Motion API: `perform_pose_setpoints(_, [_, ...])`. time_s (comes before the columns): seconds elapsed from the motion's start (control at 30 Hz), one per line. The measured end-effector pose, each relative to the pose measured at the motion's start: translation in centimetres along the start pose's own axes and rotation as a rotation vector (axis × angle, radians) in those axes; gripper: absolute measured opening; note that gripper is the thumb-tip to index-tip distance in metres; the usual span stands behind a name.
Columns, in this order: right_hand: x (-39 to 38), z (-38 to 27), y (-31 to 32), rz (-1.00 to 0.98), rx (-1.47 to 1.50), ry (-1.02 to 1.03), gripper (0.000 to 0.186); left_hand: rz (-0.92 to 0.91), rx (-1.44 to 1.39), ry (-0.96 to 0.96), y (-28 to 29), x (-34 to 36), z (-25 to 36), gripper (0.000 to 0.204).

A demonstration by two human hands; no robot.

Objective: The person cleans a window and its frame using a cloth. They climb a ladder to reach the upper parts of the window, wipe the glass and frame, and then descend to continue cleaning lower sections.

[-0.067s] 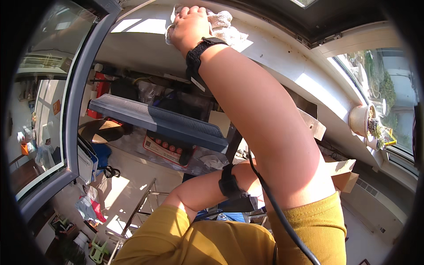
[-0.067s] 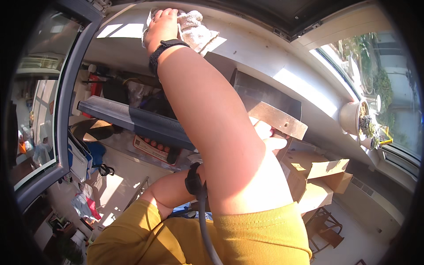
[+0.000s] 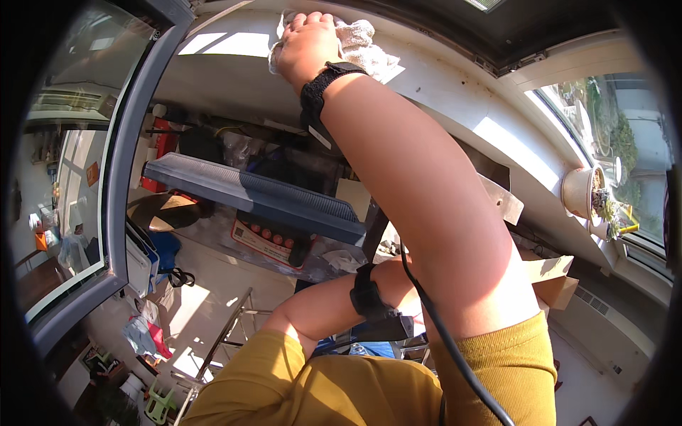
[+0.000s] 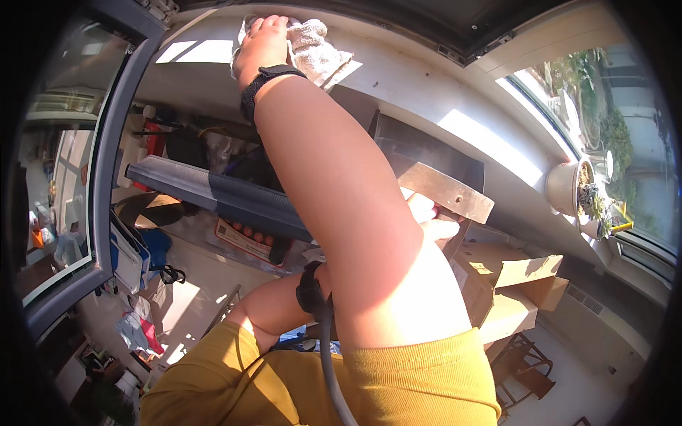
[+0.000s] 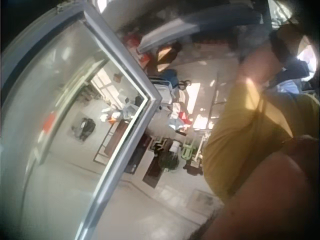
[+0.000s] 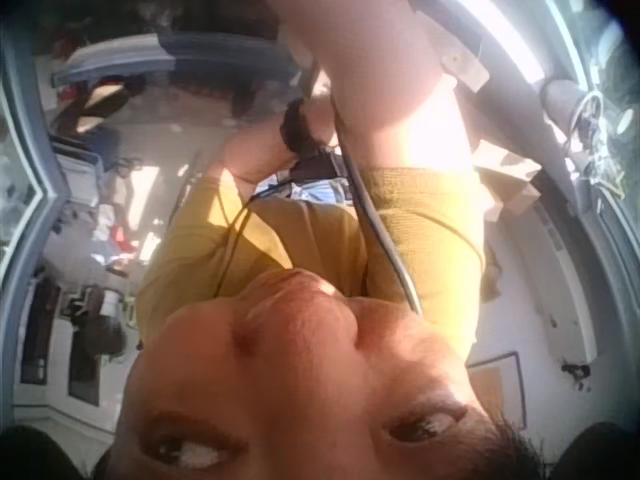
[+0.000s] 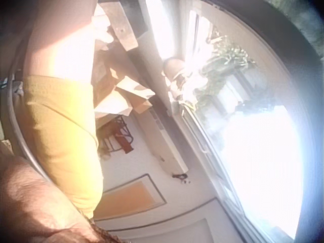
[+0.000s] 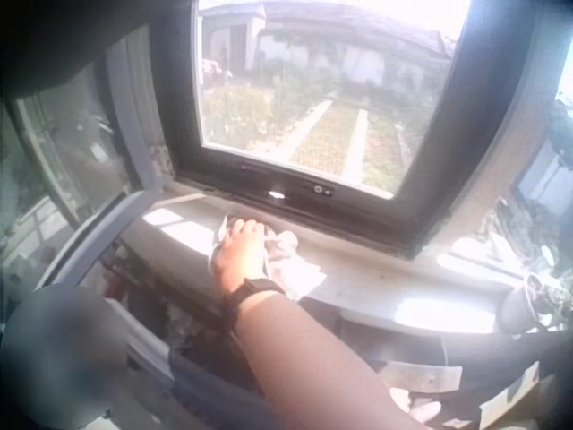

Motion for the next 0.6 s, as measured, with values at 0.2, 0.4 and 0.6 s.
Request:
perform_pose_setpoints(0.2, [-1.8,3.0,1.1,-0.256,-0.103,0.035,0.048,-0.026,-0.092,-0.144,-2.6,1.5,1.8,0.047])
perform_pose_setpoints(0.4, [-3.3,7.0,1.6,-0.483,-0.189,0.067,0.047,-0.062,-0.179,-0.296,-3.5,2.1,2.9,0.047])
perform_pose_setpoints(0.6, [-5.1,10.5,2.3,-0.715,-0.183,0.033,0.060,-0.108,-0.214,-0.454,-3.6,1.7,4.3,0.049])
Point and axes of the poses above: each hand's wrist, its own x-axis towards the middle knuckle, its own y-axis out of the back of the hand, z = x × y, the point moved 5 cm from there along x, towards the middle knuckle, and after that the axes turned 4 degrees about -y, right-handed, at the moved point
